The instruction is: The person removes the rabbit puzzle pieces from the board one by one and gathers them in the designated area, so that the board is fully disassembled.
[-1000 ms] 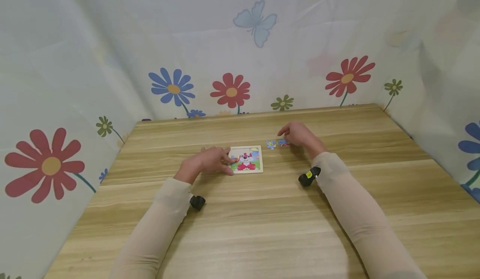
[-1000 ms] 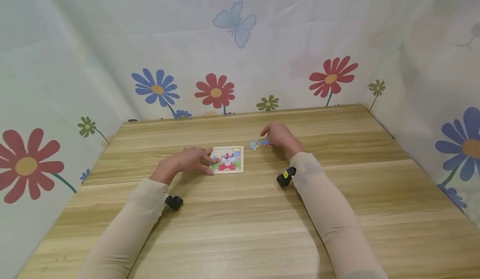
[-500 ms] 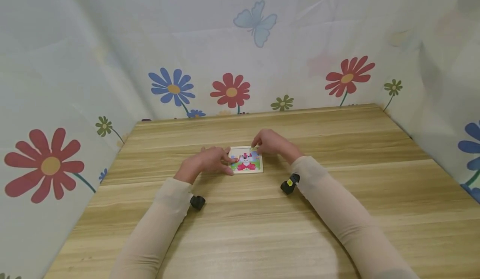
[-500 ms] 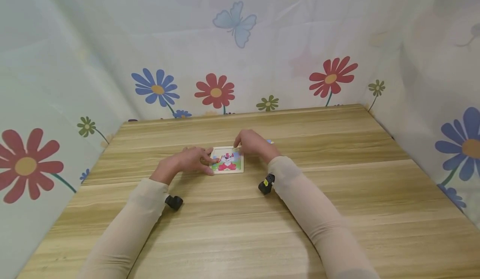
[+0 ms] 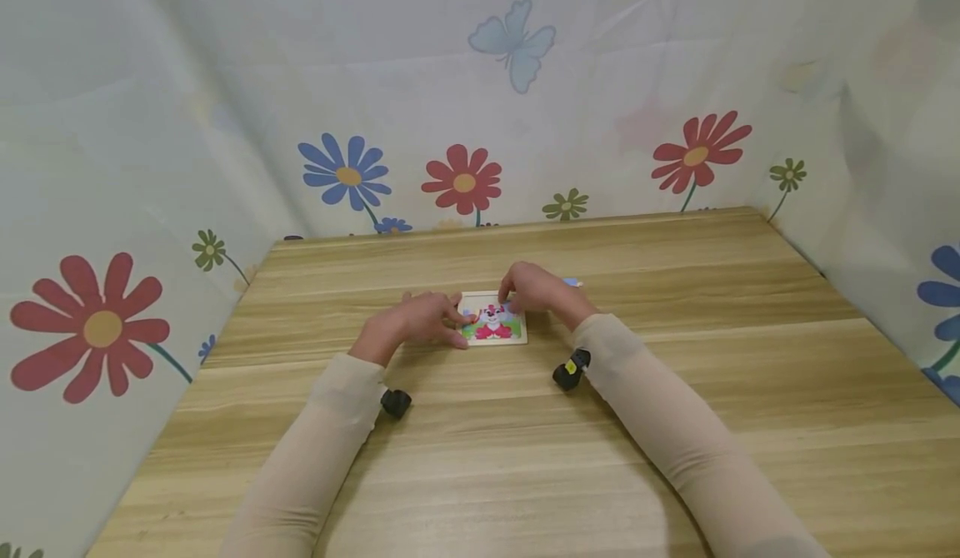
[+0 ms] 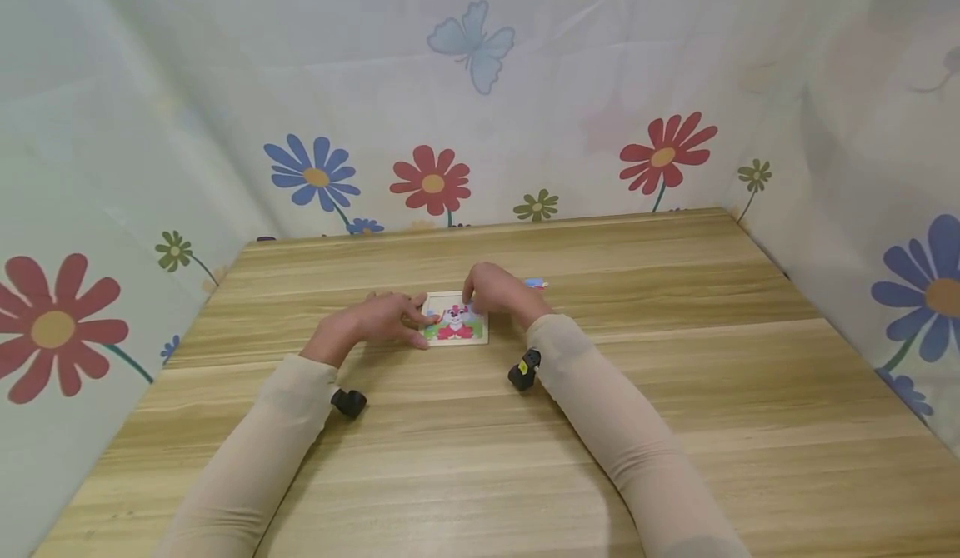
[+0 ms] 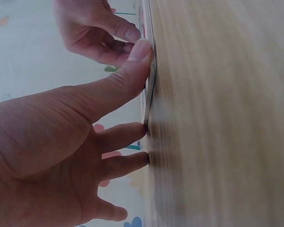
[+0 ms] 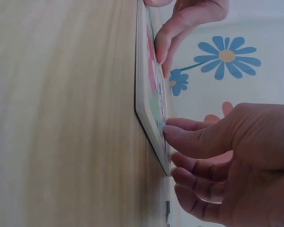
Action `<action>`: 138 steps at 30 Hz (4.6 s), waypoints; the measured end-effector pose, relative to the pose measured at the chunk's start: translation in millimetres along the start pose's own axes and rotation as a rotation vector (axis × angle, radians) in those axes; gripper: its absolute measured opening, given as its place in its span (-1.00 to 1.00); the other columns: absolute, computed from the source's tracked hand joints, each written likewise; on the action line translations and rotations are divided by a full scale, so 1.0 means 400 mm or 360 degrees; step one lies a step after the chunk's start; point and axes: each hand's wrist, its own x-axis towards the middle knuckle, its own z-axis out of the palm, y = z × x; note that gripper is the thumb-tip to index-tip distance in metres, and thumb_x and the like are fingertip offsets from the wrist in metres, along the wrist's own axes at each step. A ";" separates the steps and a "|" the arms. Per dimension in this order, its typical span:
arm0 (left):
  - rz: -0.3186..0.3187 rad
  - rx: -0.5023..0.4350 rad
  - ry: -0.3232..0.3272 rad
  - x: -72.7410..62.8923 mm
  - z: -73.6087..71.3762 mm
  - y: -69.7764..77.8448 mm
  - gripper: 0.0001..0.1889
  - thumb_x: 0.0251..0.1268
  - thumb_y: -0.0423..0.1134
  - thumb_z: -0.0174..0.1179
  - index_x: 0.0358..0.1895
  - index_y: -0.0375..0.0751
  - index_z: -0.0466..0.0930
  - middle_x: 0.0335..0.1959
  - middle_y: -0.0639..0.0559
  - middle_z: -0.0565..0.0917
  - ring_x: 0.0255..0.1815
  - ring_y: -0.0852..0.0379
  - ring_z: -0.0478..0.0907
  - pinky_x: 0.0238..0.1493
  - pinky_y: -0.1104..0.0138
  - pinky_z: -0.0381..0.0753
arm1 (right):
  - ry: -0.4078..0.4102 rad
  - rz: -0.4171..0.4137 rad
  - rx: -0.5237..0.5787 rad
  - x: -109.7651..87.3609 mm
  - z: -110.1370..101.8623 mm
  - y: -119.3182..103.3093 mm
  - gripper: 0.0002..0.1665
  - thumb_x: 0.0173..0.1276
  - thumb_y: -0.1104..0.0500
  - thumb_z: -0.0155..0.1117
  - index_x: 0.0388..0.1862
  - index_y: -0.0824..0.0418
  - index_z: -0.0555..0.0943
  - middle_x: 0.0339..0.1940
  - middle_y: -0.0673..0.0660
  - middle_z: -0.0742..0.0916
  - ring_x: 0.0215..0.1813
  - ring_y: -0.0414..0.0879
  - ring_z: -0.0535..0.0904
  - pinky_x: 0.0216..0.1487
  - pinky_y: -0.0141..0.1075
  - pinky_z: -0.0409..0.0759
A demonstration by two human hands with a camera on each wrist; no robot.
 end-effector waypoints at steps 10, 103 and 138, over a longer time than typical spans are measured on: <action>-0.0004 -0.0007 0.0006 -0.003 0.000 0.004 -0.40 0.15 0.07 0.41 0.30 0.10 0.57 0.57 -0.08 0.15 0.59 -0.15 -0.01 0.39 -0.38 -0.37 | 0.0021 -0.0026 -0.0058 0.002 0.002 -0.003 -0.81 0.27 0.39 0.34 -0.15 0.27 0.75 -0.08 0.19 0.73 -0.08 -0.01 0.52 0.13 -0.13 0.51; 0.0021 -0.0008 0.0018 0.003 0.007 0.003 -0.41 0.13 0.06 0.43 0.28 0.07 0.59 0.56 -0.13 0.16 0.59 -0.17 -0.02 0.37 -0.42 -0.31 | 0.0092 0.0225 0.0493 -0.105 -0.052 0.144 -0.61 0.18 0.48 0.40 0.00 0.28 0.74 -0.02 0.25 0.69 -0.11 -0.01 0.50 -0.23 -0.34 0.51; 0.0009 -0.0018 0.0013 -0.001 0.002 0.005 -0.40 0.14 0.04 0.43 0.29 0.07 0.58 0.57 -0.10 0.15 0.60 -0.18 -0.05 0.39 -0.39 -0.33 | 0.0031 0.0150 0.0436 -0.128 -0.090 0.179 -0.64 0.20 0.46 0.39 0.01 0.32 0.72 -0.04 0.26 0.70 -0.05 0.02 0.54 -0.13 -0.28 0.53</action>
